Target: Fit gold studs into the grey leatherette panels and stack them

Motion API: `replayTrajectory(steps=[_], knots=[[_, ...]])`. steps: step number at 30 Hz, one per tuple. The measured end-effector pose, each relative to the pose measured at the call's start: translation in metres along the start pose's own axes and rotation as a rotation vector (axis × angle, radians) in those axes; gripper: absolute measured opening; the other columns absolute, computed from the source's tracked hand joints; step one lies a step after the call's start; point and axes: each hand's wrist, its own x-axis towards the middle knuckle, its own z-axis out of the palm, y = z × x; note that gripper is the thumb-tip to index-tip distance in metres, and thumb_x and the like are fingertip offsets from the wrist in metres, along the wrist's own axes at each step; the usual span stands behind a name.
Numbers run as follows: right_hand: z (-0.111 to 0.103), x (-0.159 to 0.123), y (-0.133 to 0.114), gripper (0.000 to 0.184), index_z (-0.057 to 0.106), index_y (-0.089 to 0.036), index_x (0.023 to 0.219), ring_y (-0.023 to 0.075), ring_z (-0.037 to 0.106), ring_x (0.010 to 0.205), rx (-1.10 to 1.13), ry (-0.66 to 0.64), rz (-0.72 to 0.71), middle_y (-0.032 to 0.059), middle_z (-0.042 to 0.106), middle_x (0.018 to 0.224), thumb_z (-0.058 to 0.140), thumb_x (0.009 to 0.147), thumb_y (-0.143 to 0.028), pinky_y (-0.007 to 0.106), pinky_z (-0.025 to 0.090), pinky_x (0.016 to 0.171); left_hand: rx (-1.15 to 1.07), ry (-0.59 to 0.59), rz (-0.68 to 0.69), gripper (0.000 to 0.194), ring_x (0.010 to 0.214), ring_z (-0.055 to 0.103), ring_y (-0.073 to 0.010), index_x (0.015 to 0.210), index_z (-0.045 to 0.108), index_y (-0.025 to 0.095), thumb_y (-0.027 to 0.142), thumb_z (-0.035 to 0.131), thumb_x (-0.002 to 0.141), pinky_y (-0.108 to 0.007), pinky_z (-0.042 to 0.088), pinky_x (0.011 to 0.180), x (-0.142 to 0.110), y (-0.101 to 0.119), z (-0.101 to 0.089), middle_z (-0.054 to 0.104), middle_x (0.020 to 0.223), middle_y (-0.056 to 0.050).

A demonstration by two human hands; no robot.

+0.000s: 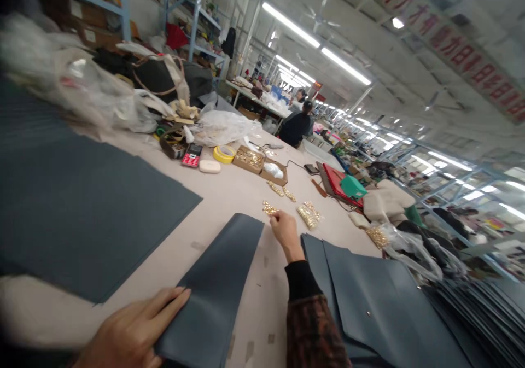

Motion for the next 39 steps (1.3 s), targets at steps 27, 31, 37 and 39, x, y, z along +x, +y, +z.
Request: replayTrajectory(steps=[27,31,37,39], knots=[[0.014,-0.13,-0.12,0.015,0.073,-0.017,0.076,0.0114,0.059,0.059,0.429,-0.597,-0.45,-0.0004,0.07,0.067,0.059,0.08,-0.014,0.022,0.041,0.058,-0.125,-0.354,-0.065,0.036,0.077,0.06,-0.0252,0.105,0.059,0.015,0.019,0.058,0.069,-0.039,0.048,0.064,0.018,0.012,-0.027,0.063,0.092,-0.008],[0.012,-0.126,-0.124,0.015,0.074,-0.017,0.076,0.0104,0.058,0.057,0.418,-0.633,-0.45,-0.001,0.069,0.064,0.06,0.078,-0.012,0.02,0.039,0.055,-0.13,-0.348,-0.073,0.038,0.077,0.061,-0.0247,0.107,0.06,0.015,0.018,0.055,0.069,-0.038,0.048,0.065,0.018,0.011,-0.027,0.063,0.092,-0.008],[0.011,-0.122,-0.132,0.012,0.075,-0.015,0.076,0.0091,0.061,0.059,0.392,-0.675,-0.386,-0.0008,0.069,0.065,0.063,0.076,-0.013,0.017,0.04,0.053,-0.123,-0.235,-0.052,0.047,0.077,0.063,-0.0246,0.111,0.063,0.014,0.009,0.051,0.065,-0.039,0.05,0.066,0.012,0.009,-0.024,0.067,0.094,-0.007],[0.008,-0.117,-0.137,0.01,0.075,-0.016,0.076,0.01,0.063,0.061,0.328,-0.728,-0.336,-0.0012,0.068,0.063,0.065,0.075,-0.016,0.016,0.041,0.052,-0.107,-0.159,-0.014,0.045,0.077,0.064,-0.0235,0.11,0.064,0.013,0.008,0.05,0.068,-0.039,0.05,0.067,0.01,0.007,-0.019,0.068,0.094,-0.008]])
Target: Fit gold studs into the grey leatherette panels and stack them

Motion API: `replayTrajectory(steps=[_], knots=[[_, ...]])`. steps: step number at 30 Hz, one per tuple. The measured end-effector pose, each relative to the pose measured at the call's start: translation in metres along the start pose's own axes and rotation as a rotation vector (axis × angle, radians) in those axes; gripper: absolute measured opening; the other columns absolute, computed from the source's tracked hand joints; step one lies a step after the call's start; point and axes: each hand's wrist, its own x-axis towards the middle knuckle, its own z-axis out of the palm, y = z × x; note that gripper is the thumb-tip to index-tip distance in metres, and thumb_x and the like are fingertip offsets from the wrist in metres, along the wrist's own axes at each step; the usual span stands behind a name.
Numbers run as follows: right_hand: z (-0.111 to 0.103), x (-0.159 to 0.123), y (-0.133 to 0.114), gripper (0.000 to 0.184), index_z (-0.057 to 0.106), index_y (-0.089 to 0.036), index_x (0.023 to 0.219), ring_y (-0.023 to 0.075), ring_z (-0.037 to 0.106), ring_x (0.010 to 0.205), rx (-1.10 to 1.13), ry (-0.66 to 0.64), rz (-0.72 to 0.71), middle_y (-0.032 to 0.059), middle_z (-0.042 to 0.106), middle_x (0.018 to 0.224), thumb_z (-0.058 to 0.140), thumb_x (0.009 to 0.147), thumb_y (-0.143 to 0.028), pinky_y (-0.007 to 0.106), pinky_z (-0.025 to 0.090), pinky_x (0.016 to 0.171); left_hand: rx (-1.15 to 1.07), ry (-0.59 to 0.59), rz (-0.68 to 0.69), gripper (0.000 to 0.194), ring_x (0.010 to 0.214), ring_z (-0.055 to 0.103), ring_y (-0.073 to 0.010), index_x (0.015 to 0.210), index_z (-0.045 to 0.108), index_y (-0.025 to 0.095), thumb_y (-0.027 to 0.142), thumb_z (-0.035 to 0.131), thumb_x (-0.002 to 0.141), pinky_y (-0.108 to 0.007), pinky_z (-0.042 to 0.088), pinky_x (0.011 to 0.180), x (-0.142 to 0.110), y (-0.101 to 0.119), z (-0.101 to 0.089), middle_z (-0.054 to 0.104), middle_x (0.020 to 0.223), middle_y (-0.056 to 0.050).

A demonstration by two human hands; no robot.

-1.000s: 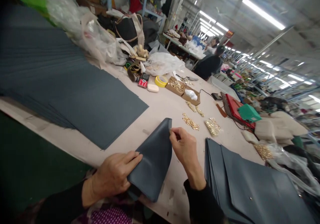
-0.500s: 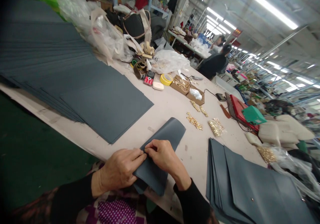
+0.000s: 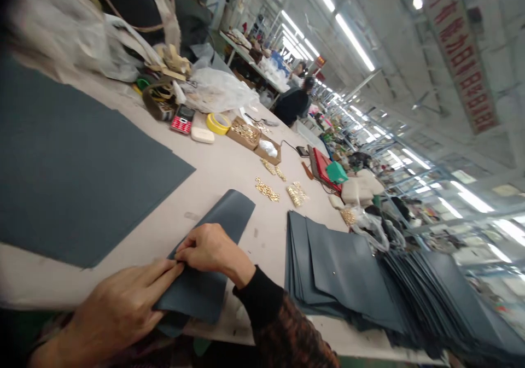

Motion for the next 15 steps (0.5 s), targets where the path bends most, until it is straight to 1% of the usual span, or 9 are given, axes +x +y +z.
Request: replayTrajectory(steps=[4,6,8,10,12,13,15], knots=[[-0.012,0.008,-0.009,0.01,0.072,-0.016,0.074,0.0115,0.064,0.06,0.002,-0.153,0.173,-0.0021,0.064,0.058,0.065,0.077,-0.022,0.015,0.043,0.049,0.021,0.097,0.078,0.04,0.076,0.066,-0.0203,0.108,0.066,0.012,0.007,0.047,0.073,-0.036,0.049,0.069,0.001,-0.004,0.004,0.07,0.096,-0.008],[-0.017,0.011,-0.013,0.011,0.07,-0.016,0.073,0.0116,0.064,0.056,0.002,-0.228,0.216,-0.0021,0.063,0.057,0.063,0.078,-0.024,0.016,0.045,0.048,0.034,0.113,0.091,0.037,0.074,0.066,-0.0194,0.107,0.067,0.013,0.01,0.047,0.077,-0.035,0.048,0.067,0.002,-0.005,0.004,0.071,0.096,-0.007],[-0.02,0.015,-0.016,0.011,0.069,-0.016,0.073,0.0119,0.063,0.054,-0.054,-0.263,0.225,-0.0019,0.063,0.057,0.063,0.077,-0.024,0.017,0.045,0.047,0.056,0.112,0.088,0.033,0.07,0.065,-0.019,0.107,0.067,0.014,0.014,0.046,0.081,-0.035,0.046,0.064,0.003,-0.005,0.003,0.071,0.094,-0.005],[-0.021,0.017,-0.017,0.012,0.068,-0.015,0.072,0.0124,0.062,0.053,-0.111,-0.27,0.214,-0.0018,0.063,0.056,0.065,0.077,-0.026,0.018,0.044,0.046,0.088,0.103,0.083,0.032,0.067,0.064,-0.0189,0.108,0.067,0.016,0.018,0.046,0.084,-0.035,0.045,0.062,0.001,-0.006,0.004,0.072,0.095,-0.004],[-0.018,0.015,-0.015,0.013,0.068,-0.016,0.072,0.0123,0.062,0.054,-0.106,-0.254,0.19,-0.0022,0.062,0.055,0.067,0.077,-0.027,0.018,0.043,0.046,0.101,0.09,0.066,0.032,0.068,0.064,-0.0191,0.11,0.066,0.018,0.022,0.048,0.084,-0.035,0.044,0.061,-0.001,-0.007,0.007,0.072,0.099,-0.002],[-0.015,0.013,-0.012,0.013,0.068,-0.016,0.072,0.0121,0.062,0.055,-0.088,-0.219,0.161,-0.0027,0.062,0.056,0.068,0.077,-0.028,0.017,0.042,0.046,0.087,0.081,0.045,0.033,0.07,0.065,-0.019,0.111,0.066,0.02,0.024,0.047,0.084,-0.034,0.044,0.061,-0.002,-0.007,0.01,0.072,0.101,-0.001],[-0.007,0.005,-0.002,0.013,0.069,-0.018,0.074,0.0113,0.063,0.061,-0.021,-0.083,0.085,-0.0038,0.063,0.06,0.072,0.076,-0.031,0.017,0.042,0.05,0.01,0.094,-0.053,0.033,0.071,0.065,-0.0179,0.107,0.067,0.024,0.025,0.045,0.084,-0.032,0.044,0.06,-0.004,-0.006,0.016,0.072,0.1,0.002]])
